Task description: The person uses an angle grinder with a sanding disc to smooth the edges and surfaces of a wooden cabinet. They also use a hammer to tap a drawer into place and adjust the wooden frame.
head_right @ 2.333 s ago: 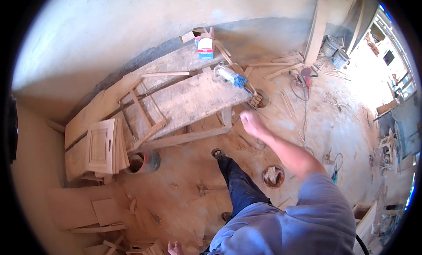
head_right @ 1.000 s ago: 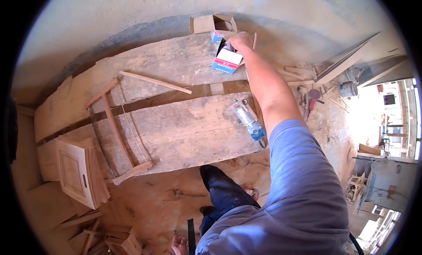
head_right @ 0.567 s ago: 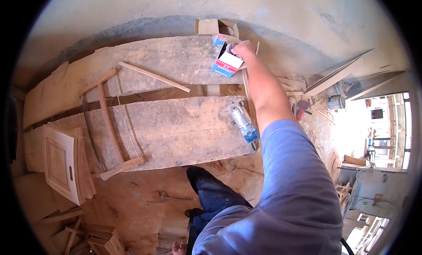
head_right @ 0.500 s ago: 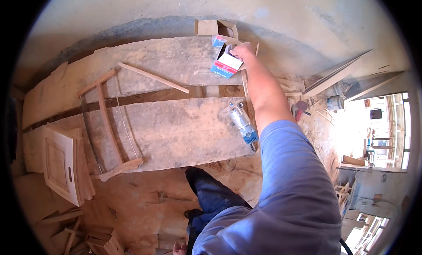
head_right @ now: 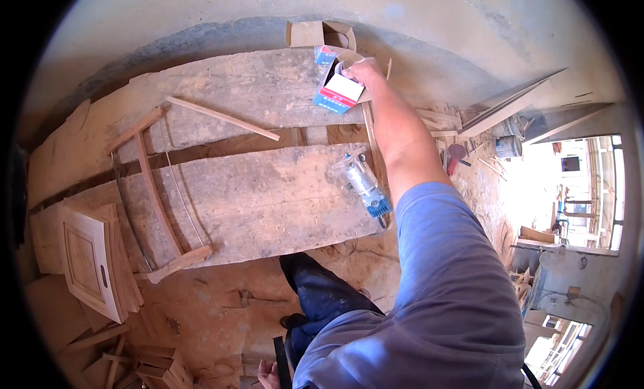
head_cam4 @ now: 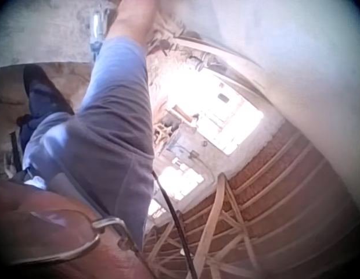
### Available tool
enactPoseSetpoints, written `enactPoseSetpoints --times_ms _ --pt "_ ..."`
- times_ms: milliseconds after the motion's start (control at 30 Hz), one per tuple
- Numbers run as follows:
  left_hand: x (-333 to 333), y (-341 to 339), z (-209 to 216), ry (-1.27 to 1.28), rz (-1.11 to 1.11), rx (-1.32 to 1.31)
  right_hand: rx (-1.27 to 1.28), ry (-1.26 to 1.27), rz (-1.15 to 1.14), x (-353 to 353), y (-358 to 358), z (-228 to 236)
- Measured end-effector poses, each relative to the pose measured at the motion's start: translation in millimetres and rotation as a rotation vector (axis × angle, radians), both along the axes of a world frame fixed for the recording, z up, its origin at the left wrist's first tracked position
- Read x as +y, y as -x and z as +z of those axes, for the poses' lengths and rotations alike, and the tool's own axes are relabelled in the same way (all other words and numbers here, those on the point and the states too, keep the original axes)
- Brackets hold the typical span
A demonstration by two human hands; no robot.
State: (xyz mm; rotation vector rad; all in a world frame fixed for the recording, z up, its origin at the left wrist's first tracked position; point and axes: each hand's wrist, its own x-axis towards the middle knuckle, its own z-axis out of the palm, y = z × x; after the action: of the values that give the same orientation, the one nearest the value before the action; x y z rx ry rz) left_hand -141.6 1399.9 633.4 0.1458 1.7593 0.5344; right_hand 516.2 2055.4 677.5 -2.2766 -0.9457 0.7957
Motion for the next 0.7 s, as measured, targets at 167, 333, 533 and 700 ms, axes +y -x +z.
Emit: enactPoseSetpoints --times_ms 167,333,533,700 --pt "0 -3 -1 -0.039 0.142 -0.084 0.128 -0.011 -0.061 -3 -23 -6" --pt "-7 -14 6 -0.044 0.151 -0.11 -0.718 0.012 0.207 -14 22 6" --pt "-26 -22 -7 -0.025 0.243 -0.12 -1.074 0.24 0.342 -33 38 36" --pt "3 -55 7 -0.24 0.128 0.082 -1.155 0.29 0.403 4 54 64"
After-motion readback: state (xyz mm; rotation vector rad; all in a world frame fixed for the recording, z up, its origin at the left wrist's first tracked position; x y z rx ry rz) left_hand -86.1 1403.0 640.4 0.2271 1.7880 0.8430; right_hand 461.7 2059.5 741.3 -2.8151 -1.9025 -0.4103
